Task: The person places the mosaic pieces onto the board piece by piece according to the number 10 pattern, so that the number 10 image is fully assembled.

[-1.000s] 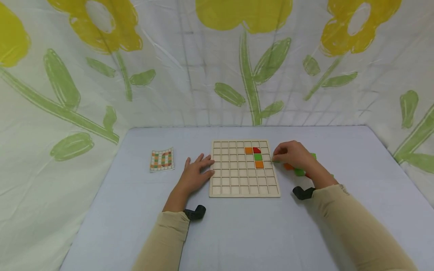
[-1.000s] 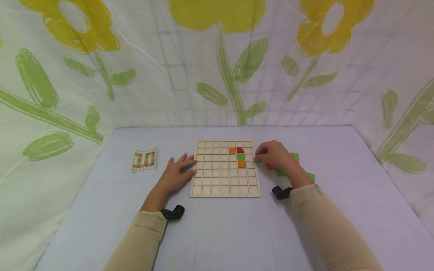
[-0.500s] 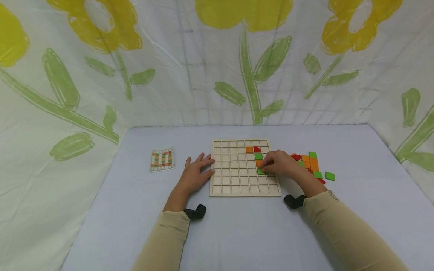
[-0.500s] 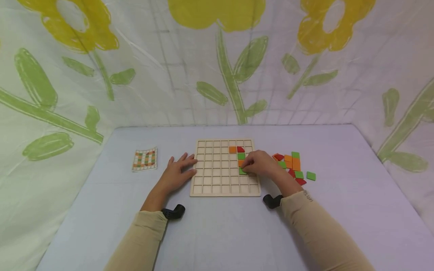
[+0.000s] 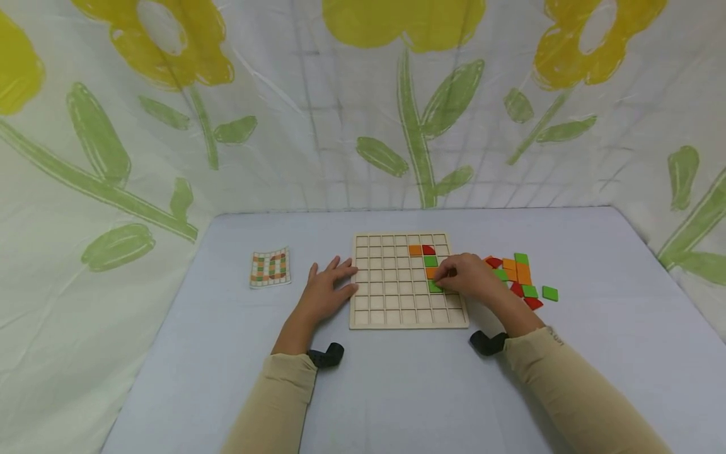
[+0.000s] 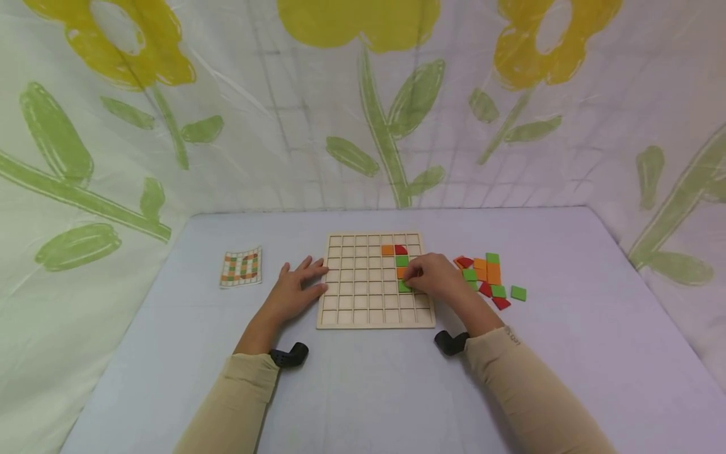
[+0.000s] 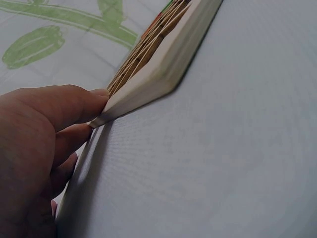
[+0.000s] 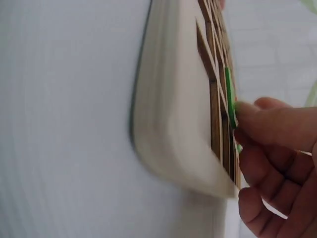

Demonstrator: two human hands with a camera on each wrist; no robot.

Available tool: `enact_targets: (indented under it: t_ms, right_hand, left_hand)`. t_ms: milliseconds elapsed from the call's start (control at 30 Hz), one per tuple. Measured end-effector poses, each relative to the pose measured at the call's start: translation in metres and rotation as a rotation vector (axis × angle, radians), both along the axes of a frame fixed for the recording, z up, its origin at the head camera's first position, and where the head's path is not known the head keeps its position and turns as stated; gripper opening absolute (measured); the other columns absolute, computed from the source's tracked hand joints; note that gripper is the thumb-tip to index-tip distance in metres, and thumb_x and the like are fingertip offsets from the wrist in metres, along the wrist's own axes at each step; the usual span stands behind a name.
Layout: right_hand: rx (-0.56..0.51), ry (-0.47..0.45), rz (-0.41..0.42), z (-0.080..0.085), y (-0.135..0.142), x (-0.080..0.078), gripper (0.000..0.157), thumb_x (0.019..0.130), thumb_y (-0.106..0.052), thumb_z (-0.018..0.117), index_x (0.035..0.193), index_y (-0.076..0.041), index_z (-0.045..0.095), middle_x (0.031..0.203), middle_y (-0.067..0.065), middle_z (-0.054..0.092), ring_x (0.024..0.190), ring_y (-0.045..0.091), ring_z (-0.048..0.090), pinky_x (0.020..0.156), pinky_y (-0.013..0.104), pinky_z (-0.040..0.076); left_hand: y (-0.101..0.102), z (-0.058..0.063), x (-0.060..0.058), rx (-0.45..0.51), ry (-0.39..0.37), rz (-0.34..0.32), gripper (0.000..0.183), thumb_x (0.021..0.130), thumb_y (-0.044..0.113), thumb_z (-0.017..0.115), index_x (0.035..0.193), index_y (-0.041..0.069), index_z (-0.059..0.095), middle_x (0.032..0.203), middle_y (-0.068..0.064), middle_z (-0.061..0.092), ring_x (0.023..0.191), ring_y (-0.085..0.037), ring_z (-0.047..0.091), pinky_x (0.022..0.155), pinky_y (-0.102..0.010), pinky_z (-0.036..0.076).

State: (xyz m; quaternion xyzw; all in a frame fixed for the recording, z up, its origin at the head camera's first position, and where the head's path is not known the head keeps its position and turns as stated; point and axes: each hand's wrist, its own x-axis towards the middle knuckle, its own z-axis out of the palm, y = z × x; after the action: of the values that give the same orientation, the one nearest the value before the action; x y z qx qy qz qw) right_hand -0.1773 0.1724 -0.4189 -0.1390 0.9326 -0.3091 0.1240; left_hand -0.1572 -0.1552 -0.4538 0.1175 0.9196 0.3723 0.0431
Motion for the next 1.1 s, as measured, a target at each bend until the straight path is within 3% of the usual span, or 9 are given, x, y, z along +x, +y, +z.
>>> enact_targets:
  t_ms: [133, 267, 400, 500, 733, 867, 1000, 1100]
  right_hand:
    - [-0.008, 0.017, -0.017, -0.003, 0.000, 0.002, 0.006, 0.088, -0.019, 0.074, 0.088, -0.013, 0.075, 0.085, -0.002, 0.071, 0.084, 0.019, 0.060, 0.076, 0.033, 0.053]
    - [-0.036, -0.012, -0.135, -0.004, 0.011, 0.005, 0.009, 0.090, -0.022, 0.073, 0.096, -0.016, 0.076, 0.098, 0.003, 0.072, 0.092, 0.023, 0.059, 0.079, 0.034, 0.053]
    - [-0.048, 0.060, -0.266, 0.000, 0.038, 0.006, 0.020, 0.094, -0.022, 0.066, 0.110, -0.012, 0.074, 0.109, 0.010, 0.070, 0.095, 0.026, 0.059, 0.077, 0.034, 0.052]
    - [-0.029, 0.137, -0.307, 0.002, 0.062, 0.004, 0.028, 0.097, -0.023, 0.063, 0.119, -0.007, 0.071, 0.106, 0.015, 0.067, 0.089, 0.028, 0.058, 0.072, 0.034, 0.050]
    - [0.080, 0.006, -0.333, -0.005, 0.092, 0.000, 0.050, 0.098, -0.037, 0.058, 0.135, -0.004, 0.059, 0.119, 0.025, 0.057, 0.103, 0.035, 0.054, 0.083, 0.046, 0.050]
    - [0.052, 0.013, -0.340, -0.010, 0.093, -0.001, 0.042, 0.097, -0.035, 0.062, 0.126, -0.005, 0.064, 0.117, 0.023, 0.058, 0.103, 0.035, 0.054, 0.082, 0.043, 0.050]
    - [-0.013, 0.058, -0.355, -0.006, 0.088, 0.002, 0.023, 0.093, -0.026, 0.067, 0.106, -0.007, 0.064, 0.105, 0.016, 0.061, 0.091, 0.029, 0.054, 0.068, 0.034, 0.048]
    - [-0.061, 0.047, -0.320, 0.000, 0.080, 0.004, 0.020, 0.093, -0.021, 0.065, 0.109, -0.010, 0.061, 0.102, 0.012, 0.063, 0.086, 0.025, 0.054, 0.065, 0.030, 0.047]
  left_hand:
    - [0.001, -0.002, 0.000, 0.004, -0.004, 0.006, 0.043, 0.095, 0.031, 0.066, 0.136, 0.018, 0.061, 0.151, 0.006, 0.045, 0.150, -0.017, 0.025, 0.124, -0.049, -0.008]
    - [0.002, -0.004, 0.000, 0.003, -0.006, -0.002, 0.043, 0.095, 0.031, 0.065, 0.136, 0.018, 0.061, 0.152, 0.006, 0.045, 0.150, -0.018, 0.025, 0.124, -0.050, -0.007]
    - [0.002, -0.004, -0.001, -0.005, 0.002, -0.010, 0.043, 0.096, 0.032, 0.064, 0.137, 0.018, 0.060, 0.152, 0.005, 0.045, 0.150, -0.019, 0.025, 0.124, -0.051, -0.006]
    - [0.001, -0.001, 0.000, -0.003, 0.002, -0.011, 0.043, 0.096, 0.031, 0.064, 0.137, 0.018, 0.060, 0.152, 0.004, 0.045, 0.150, -0.020, 0.025, 0.124, -0.050, -0.007]
    - [-0.003, 0.001, -0.002, 0.000, -0.020, -0.015, 0.043, 0.097, 0.032, 0.063, 0.137, 0.018, 0.059, 0.153, 0.007, 0.043, 0.151, -0.017, 0.023, 0.124, -0.047, -0.010]
    - [-0.003, -0.001, -0.002, -0.001, -0.021, -0.011, 0.043, 0.096, 0.031, 0.064, 0.137, 0.018, 0.059, 0.153, 0.008, 0.043, 0.151, -0.017, 0.023, 0.124, -0.046, -0.009]
    - [-0.003, -0.001, -0.002, 0.004, -0.018, -0.014, 0.043, 0.096, 0.031, 0.064, 0.137, 0.018, 0.060, 0.152, 0.006, 0.044, 0.150, -0.018, 0.024, 0.124, -0.048, -0.009]
    - [-0.002, 0.000, -0.002, 0.006, -0.012, -0.019, 0.044, 0.096, 0.030, 0.064, 0.137, 0.017, 0.060, 0.152, 0.005, 0.044, 0.150, -0.019, 0.024, 0.124, -0.049, -0.009]
